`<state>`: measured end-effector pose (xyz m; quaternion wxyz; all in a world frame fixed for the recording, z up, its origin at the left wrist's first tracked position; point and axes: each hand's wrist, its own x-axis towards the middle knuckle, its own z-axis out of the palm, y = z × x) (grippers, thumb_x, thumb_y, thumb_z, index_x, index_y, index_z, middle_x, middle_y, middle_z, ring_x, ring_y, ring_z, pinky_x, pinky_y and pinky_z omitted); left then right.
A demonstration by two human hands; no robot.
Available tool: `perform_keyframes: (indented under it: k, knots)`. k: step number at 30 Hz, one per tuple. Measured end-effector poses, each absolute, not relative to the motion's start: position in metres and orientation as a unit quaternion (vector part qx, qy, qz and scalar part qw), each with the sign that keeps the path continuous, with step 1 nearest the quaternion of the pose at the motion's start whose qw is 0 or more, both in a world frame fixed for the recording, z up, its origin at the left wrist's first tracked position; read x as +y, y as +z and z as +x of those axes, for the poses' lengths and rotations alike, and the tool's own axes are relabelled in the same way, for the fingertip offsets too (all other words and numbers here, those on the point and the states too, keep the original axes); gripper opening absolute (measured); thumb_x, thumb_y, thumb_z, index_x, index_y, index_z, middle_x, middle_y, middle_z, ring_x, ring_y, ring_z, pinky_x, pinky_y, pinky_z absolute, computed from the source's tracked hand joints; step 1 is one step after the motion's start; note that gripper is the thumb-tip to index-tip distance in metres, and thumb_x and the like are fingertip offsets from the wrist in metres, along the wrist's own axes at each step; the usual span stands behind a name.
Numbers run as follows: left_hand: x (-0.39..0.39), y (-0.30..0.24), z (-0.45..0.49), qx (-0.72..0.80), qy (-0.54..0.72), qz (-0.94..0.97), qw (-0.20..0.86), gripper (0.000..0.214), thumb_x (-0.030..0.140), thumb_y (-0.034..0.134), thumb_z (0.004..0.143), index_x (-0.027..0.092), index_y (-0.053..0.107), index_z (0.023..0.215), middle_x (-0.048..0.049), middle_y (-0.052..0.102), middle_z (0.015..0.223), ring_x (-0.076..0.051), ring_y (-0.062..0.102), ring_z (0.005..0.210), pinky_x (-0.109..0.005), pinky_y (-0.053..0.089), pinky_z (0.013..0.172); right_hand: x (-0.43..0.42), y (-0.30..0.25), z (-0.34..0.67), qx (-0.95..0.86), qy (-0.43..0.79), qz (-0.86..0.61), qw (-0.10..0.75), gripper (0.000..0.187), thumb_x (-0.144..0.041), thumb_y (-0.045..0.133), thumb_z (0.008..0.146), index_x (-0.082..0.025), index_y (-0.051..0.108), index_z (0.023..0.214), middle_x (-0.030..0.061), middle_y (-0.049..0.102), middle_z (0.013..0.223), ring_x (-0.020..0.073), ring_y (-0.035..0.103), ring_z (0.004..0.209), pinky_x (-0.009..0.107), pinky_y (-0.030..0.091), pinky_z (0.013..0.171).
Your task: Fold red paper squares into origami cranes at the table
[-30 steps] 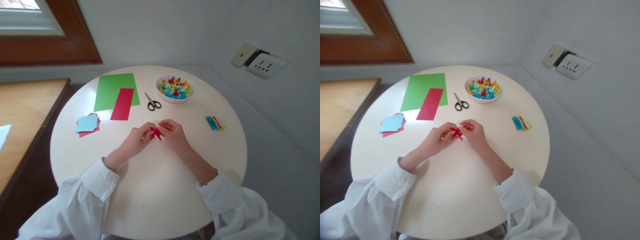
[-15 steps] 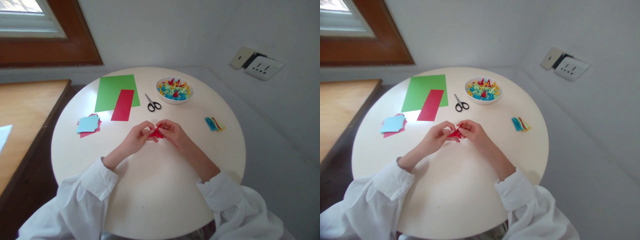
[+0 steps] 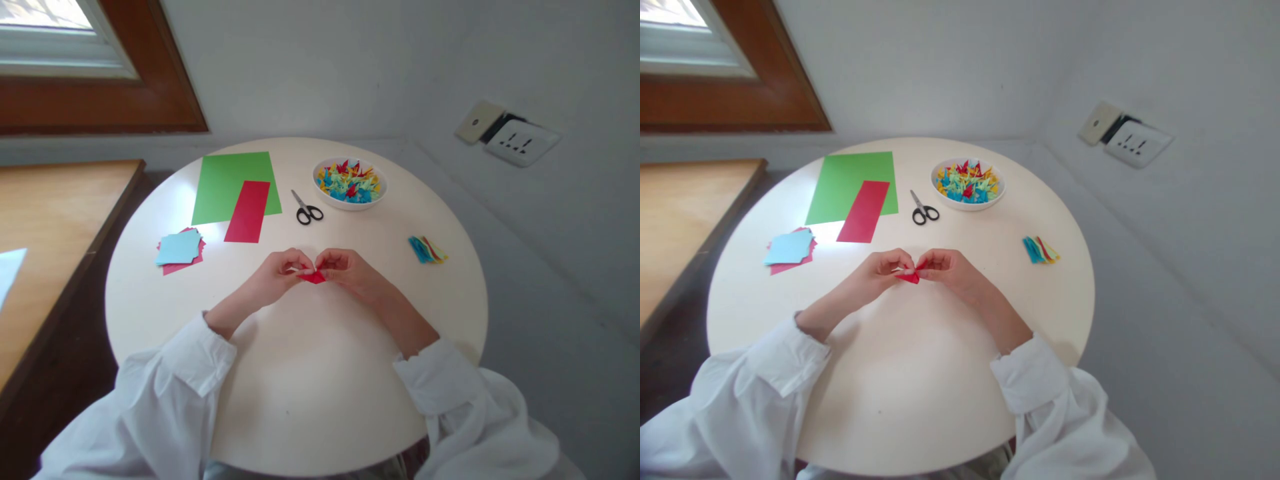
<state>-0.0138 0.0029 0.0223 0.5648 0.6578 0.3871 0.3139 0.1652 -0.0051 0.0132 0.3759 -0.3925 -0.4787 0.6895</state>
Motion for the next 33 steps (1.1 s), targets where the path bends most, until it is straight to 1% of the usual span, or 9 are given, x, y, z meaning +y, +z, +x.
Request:
perform_keyframes:
  k: [4,6,8,11,15,20,25,29,33]
  knots:
    - [0.005,0.019,-0.014,0.385,0.327,0.635,0.584,0.013,0.027,0.067,0.066,0.015,0.061,0.069,-0.0018,0.06,0.074,-0.015,0.06,0.073,-0.027,0.045,0.068,-0.003,0.008,0.165,-0.472,0.694,-0.384,0.384,0.02,-0.027,0.075,0.06,-0.018,0.064,0.074,-0.0035,0.061,0.069,0.0086,0.054,0.063,0.023,0.041,0.062]
    - [0.006,0.017,-0.015,0.385,0.342,0.634,0.577,0.015,0.029,0.067,0.067,0.015,0.062,0.068,-0.0022,0.059,0.075,-0.015,0.059,0.072,-0.027,0.045,0.067,0.0,0.005,0.164,-0.463,0.685,-0.383,0.412,0.026,-0.029,0.076,0.059,-0.019,0.064,0.081,-0.0039,0.06,0.068,0.0087,0.054,0.062,0.024,0.042,0.063]
    - [0.007,0.016,-0.015,0.399,0.361,0.635,0.554,0.014,0.028,0.066,0.068,0.015,0.064,0.066,-0.0018,0.058,0.074,-0.013,0.056,0.068,-0.026,0.043,0.063,0.003,0.002,0.164,-0.441,0.677,-0.387,0.445,0.032,-0.032,0.076,0.059,-0.02,0.063,0.086,-0.0045,0.059,0.066,0.009,0.053,0.062,0.025,0.043,0.063]
    - [0.007,0.018,-0.015,0.432,0.387,0.633,0.513,0.013,0.025,0.065,0.068,0.015,0.065,0.061,-0.0008,0.054,0.07,-0.01,0.051,0.061,-0.024,0.039,0.054,0.005,0.001,0.163,-0.42,0.663,-0.397,0.476,0.033,-0.039,0.074,0.061,-0.021,0.061,0.084,-0.0039,0.057,0.066,0.0093,0.053,0.061,0.026,0.044,0.062]
    - [0.008,0.016,-0.015,0.445,0.415,0.632,0.481,0.011,0.024,0.067,0.066,0.016,0.067,0.059,-0.0004,0.052,0.067,-0.01,0.049,0.057,-0.023,0.038,0.051,0.003,0.002,0.161,-0.456,0.628,-0.401,0.487,0.038,-0.048,0.073,0.06,-0.021,0.059,0.082,-0.0022,0.057,0.072,0.0102,0.054,0.065,0.024,0.044,0.06]
    - [0.011,0.007,-0.016,0.445,0.444,0.644,0.435,0.008,0.024,0.067,0.066,0.018,0.069,0.061,-0.0005,0.053,0.067,-0.01,0.05,0.058,-0.024,0.038,0.052,0.002,0.0,0.157,-0.528,0.563,-0.388,0.504,0.036,-0.044,0.076,0.057,-0.02,0.058,0.077,-0.0008,0.057,0.078,0.0116,0.056,0.073,0.026,0.046,0.067]
    - [0.011,0.004,-0.016,0.457,0.46,0.651,0.395,0.006,0.019,0.065,0.067,0.019,0.07,0.063,0.0001,0.052,0.068,-0.009,0.05,0.057,-0.024,0.039,0.054,-0.001,0.001,0.153,-0.533,0.558,-0.388,0.505,0.037,-0.039,0.076,0.059,-0.022,0.055,0.083,0.0002,0.058,0.087,0.0145,0.06,0.082,0.029,0.049,0.072]
    - [0.01,0.002,-0.012,0.444,0.47,0.655,0.391,0.004,0.02,0.066,0.067,0.019,0.07,0.065,0.0002,0.051,0.067,-0.01,0.05,0.058,-0.024,0.04,0.055,-0.003,0.0,0.147,-0.539,0.543,-0.394,0.509,0.034,-0.037,0.074,0.062,-0.022,0.052,0.082,-0.0002,0.059,0.085,0.015,0.062,0.079,0.031,0.051,0.071]
    - [0.009,-0.004,-0.009,0.428,0.471,0.661,0.397,0.005,0.021,0.064,0.07,0.019,0.069,0.067,-0.0006,0.052,0.069,-0.011,0.052,0.062,-0.024,0.041,0.056,-0.003,-0.004,0.144,-0.548,0.501,-0.411,0.529,0.028,-0.037,0.071,0.065,-0.021,0.052,0.076,-0.0009,0.058,0.078,0.0142,0.061,0.076,0.032,0.052,0.073]
